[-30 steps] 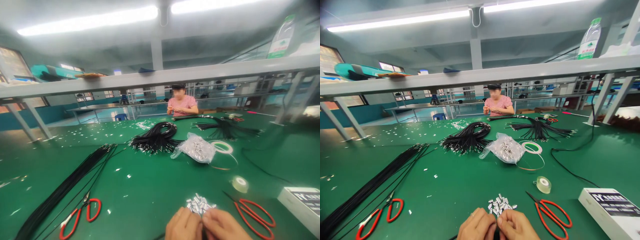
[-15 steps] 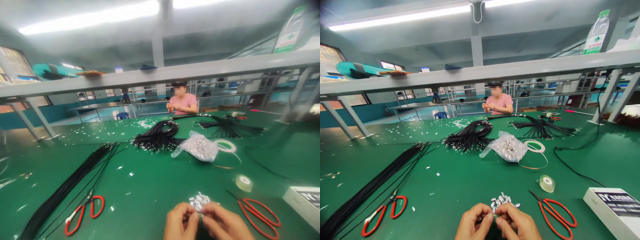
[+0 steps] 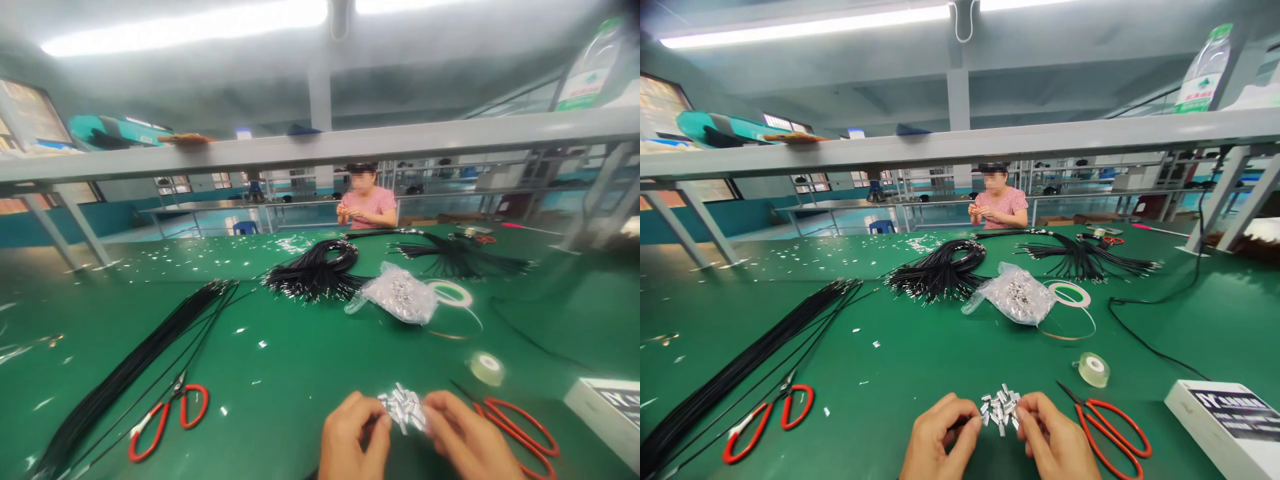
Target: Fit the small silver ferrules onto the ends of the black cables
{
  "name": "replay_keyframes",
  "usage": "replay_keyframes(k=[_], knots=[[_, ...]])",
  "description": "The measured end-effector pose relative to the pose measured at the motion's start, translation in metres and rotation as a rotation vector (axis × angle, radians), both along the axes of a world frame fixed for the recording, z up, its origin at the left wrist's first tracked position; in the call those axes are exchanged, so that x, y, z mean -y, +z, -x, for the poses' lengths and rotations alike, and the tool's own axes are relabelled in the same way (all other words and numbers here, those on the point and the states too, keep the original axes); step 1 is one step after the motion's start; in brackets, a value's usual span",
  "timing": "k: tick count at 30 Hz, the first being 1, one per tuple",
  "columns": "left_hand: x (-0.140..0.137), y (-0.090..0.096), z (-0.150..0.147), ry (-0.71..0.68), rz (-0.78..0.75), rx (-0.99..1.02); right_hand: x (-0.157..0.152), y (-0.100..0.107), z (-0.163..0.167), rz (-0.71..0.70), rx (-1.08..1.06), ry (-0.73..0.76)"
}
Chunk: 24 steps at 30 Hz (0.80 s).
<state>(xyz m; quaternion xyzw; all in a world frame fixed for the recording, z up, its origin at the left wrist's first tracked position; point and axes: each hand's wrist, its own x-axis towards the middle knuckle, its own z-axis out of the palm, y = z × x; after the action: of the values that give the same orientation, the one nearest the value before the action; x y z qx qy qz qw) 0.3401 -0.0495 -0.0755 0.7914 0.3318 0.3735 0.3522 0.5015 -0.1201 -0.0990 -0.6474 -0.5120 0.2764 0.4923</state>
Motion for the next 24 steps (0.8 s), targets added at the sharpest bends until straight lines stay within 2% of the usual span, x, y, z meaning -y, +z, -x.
replay_keyframes(k=[5, 7, 13, 21, 23, 24], knots=[[-0.006, -0.004, -0.002, -0.067, 0.283, 0.136, -0.012, -0.03, 0.004, -0.11, 0.6, -0.032], [-0.007, -0.008, -0.003, -0.085, 0.366, 0.192, -0.017, -0.04, 0.006, -0.13, 0.706, -0.04], [-0.011, -0.012, -0.005, -0.09, 0.507, 0.265, -0.022, -0.047, 0.003, -0.201, 0.776, -0.035], [-0.009, -0.007, -0.005, -0.092, 0.533, 0.273, -0.022, -0.047, 0.008, -0.256, 0.773, -0.08], [-0.009, -0.007, -0.005, -0.106, 0.536, 0.282, -0.021, -0.04, 0.01, -0.268, 0.701, -0.078], [-0.009, -0.007, -0.005, -0.112, 0.537, 0.289, -0.02, -0.035, 0.011, -0.257, 0.582, -0.072]])
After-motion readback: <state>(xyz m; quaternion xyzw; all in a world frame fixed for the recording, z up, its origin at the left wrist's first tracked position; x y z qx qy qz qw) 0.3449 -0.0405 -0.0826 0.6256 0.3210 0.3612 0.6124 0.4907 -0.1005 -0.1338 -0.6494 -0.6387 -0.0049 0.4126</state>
